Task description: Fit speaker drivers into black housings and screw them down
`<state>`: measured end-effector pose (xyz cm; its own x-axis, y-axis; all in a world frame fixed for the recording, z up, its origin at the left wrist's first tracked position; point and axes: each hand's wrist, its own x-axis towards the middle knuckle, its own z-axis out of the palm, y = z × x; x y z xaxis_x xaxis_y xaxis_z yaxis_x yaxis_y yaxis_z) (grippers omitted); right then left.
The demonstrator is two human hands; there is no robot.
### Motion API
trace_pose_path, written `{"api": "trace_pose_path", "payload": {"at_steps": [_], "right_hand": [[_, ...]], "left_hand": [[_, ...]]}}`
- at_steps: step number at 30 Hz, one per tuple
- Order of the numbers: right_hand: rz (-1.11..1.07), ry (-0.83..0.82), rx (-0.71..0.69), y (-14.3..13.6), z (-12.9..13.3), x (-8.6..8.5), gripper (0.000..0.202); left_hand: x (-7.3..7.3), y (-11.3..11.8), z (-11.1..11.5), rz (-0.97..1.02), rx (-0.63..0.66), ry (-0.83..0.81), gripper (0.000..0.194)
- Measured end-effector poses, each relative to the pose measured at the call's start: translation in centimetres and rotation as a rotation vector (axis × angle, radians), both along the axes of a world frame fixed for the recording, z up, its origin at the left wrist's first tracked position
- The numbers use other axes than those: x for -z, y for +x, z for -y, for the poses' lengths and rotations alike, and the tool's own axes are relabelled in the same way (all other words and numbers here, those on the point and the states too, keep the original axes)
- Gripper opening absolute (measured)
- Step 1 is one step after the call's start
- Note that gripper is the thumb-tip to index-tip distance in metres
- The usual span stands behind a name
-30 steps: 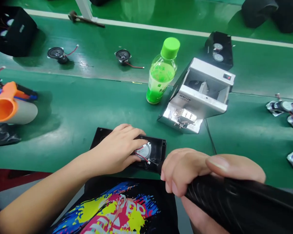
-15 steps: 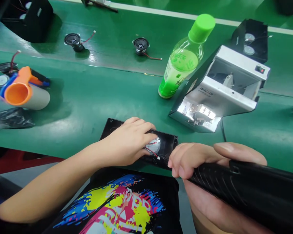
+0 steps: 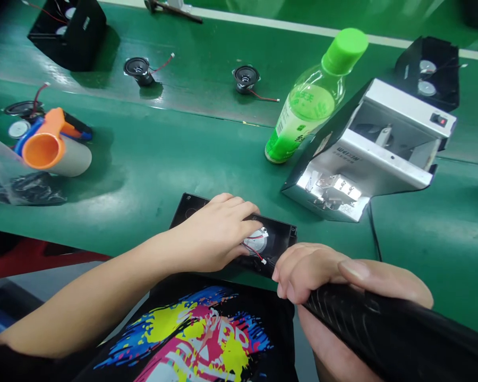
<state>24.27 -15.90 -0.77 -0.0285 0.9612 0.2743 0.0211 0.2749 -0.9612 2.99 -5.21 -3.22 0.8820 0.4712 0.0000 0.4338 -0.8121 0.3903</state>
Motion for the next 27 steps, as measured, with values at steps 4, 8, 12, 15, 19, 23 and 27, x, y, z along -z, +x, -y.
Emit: {"api": "trace_pose_path", "payload": {"at_steps": [4, 8, 12, 15, 19, 23, 27], "right_hand": [[-0.128, 0.09, 0.065, -1.2, 1.3, 0.9, 0.038], [-0.026, 0.178, -0.06, -2.1, 1.1, 0.8, 0.037], [-0.019, 0.214, -0.017, -2.6, 0.9, 1.0, 0.035], [-0.099, 0.237, 0.066, -2.7, 1.2, 1.5, 0.032], [-0.122, 0.219, 0.077, -2.6, 2.2, 2.3, 0.033], [-0.16, 0.294, 0.213, -3.5, 2.3, 3.6, 0.051], [-0.147, 0.304, 0.233, -3.8, 2.0, 2.7, 0.058]], "left_hand": [[0.2, 0.0, 0.3, 0.007, -0.004, 0.026, 0.03], [0.5, -0.1, 0.7, 0.031, -0.012, 0.063, 0.031], [0.7, -0.4, 1.0, 0.051, -0.023, 0.071, 0.031], [0.8, -0.5, 1.1, 0.069, -0.022, 0.085, 0.031], [1.0, -0.4, 1.1, 0.078, -0.034, 0.091, 0.031], [1.2, -0.4, 1.1, 0.087, -0.037, 0.074, 0.032], [1.2, -0.6, 1.2, 0.107, -0.046, 0.073, 0.039]]}}
